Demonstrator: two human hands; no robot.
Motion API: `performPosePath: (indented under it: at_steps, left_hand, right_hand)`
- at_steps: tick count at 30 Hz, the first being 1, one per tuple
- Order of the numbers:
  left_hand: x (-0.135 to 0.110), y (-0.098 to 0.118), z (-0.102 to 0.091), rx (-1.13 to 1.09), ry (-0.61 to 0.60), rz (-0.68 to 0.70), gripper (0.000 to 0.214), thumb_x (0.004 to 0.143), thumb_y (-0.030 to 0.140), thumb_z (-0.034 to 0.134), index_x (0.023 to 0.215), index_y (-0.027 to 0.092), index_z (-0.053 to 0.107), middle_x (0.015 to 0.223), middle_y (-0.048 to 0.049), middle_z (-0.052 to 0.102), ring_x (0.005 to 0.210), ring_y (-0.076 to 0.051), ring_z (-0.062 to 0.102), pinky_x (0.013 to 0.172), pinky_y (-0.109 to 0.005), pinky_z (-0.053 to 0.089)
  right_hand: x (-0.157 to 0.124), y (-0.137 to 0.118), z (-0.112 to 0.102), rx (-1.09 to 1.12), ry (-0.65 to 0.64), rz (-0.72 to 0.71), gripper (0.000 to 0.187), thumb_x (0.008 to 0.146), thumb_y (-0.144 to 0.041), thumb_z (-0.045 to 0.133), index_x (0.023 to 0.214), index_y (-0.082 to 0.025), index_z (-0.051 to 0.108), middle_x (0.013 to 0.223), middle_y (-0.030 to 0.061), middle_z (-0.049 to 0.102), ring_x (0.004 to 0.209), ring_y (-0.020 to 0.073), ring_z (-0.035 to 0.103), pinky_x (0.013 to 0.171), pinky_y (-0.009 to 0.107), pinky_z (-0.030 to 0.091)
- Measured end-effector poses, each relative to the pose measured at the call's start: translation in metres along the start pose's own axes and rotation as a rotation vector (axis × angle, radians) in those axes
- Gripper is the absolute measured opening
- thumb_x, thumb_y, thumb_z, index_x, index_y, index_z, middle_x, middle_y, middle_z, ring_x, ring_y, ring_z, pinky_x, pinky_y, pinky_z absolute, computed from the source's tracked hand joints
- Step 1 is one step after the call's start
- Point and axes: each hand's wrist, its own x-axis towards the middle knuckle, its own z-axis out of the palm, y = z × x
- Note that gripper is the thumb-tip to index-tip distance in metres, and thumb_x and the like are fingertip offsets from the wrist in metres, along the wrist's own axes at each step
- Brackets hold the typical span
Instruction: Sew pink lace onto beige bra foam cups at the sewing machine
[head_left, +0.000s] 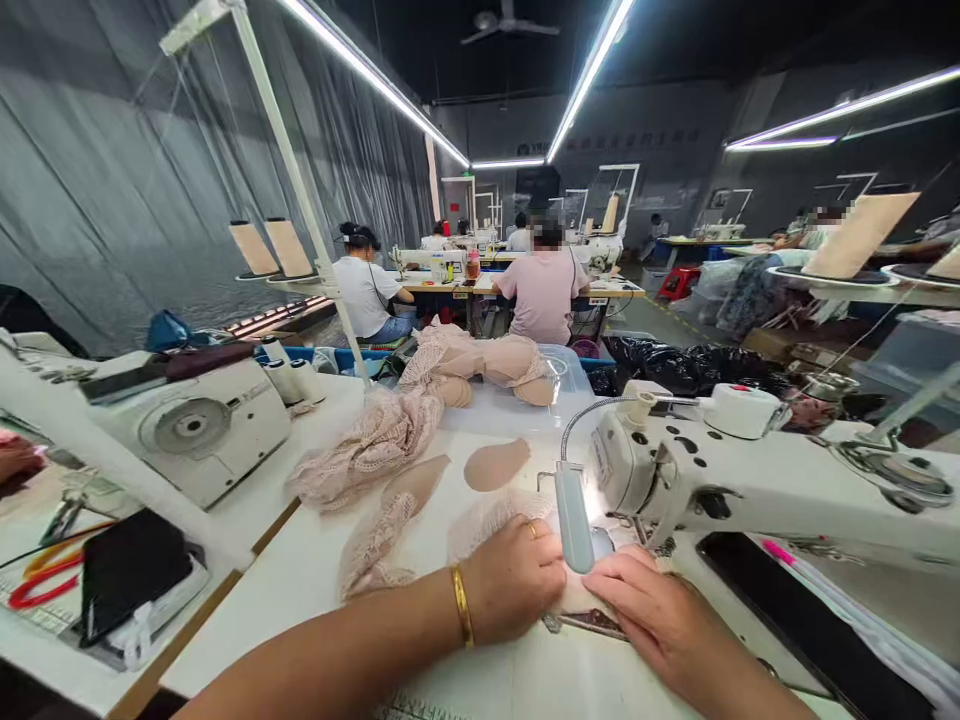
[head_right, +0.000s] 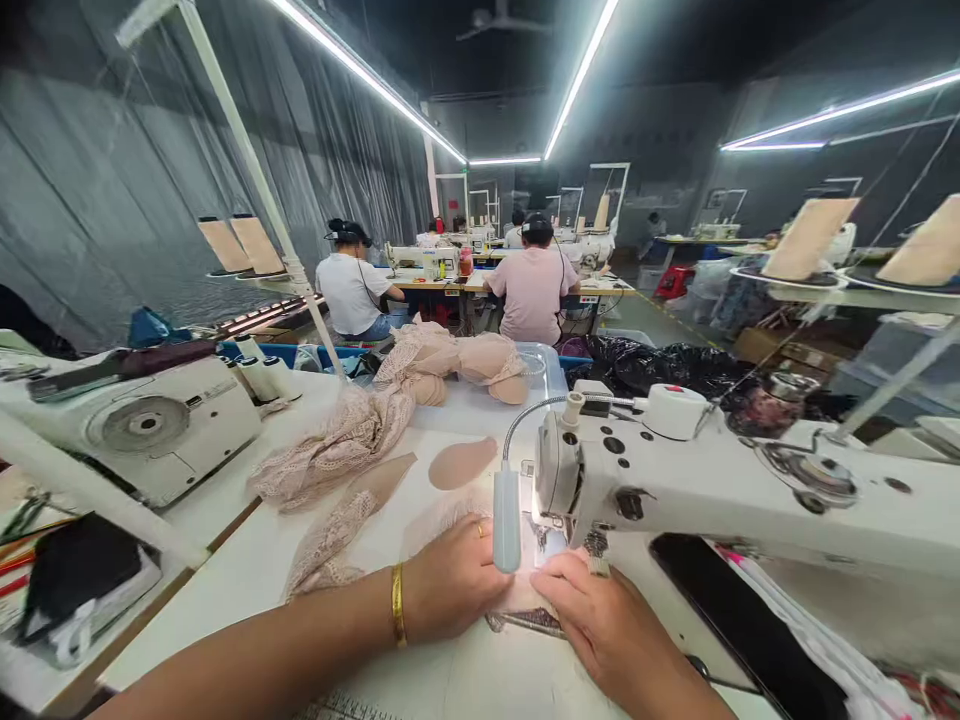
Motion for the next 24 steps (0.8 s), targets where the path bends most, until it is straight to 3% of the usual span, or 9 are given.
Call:
performPosePath:
  at_steps: [10,18,24]
  left_hand:
    - [-0.002,0.005,-0.002,-0.021,-0.003,-0.044,0.006,0.089,0.017,0.062,0.085,0.018,0.057,0.089,-0.0036,0.060,0.082,-0.020,0.053,0.076,-0.036,0.040]
    - [-0.003,0.006,0.003,-0.060,0.054,-0.035,0.011,0.097,0.029,0.062,0.097,0.018,0.062,0.090,-0.0041,0.065,0.086,-0.022,0.056,0.088,-0.041,0.038]
    - [0.006,-0.005,0.007,-0.082,0.001,-0.013,0.011,0.098,0.028,0.061,0.092,0.018,0.061,0.096,-0.0041,0.071,0.085,-0.022,0.059,0.092,-0.043,0.036]
  right_hand:
    - [0.000,-0.006,-0.007,-0.020,-0.133,0.064,0.035,0.103,-0.011,0.038,0.117,-0.026,0.067,0.101,0.0072,0.065,0.086,0.0216,0.061,0.069,0.032,0.053]
    - [0.000,-0.007,-0.007,-0.036,-0.073,0.066,0.036,0.101,-0.012,0.043,0.117,-0.030,0.070,0.096,0.0045,0.067,0.083,0.0200,0.064,0.067,0.028,0.052]
    - [-0.005,0.005,0.002,-0.106,-0.042,0.067,0.033,0.101,-0.015,0.048,0.118,-0.033,0.069,0.098,0.0030,0.070,0.080,0.0190,0.066,0.064,0.027,0.053]
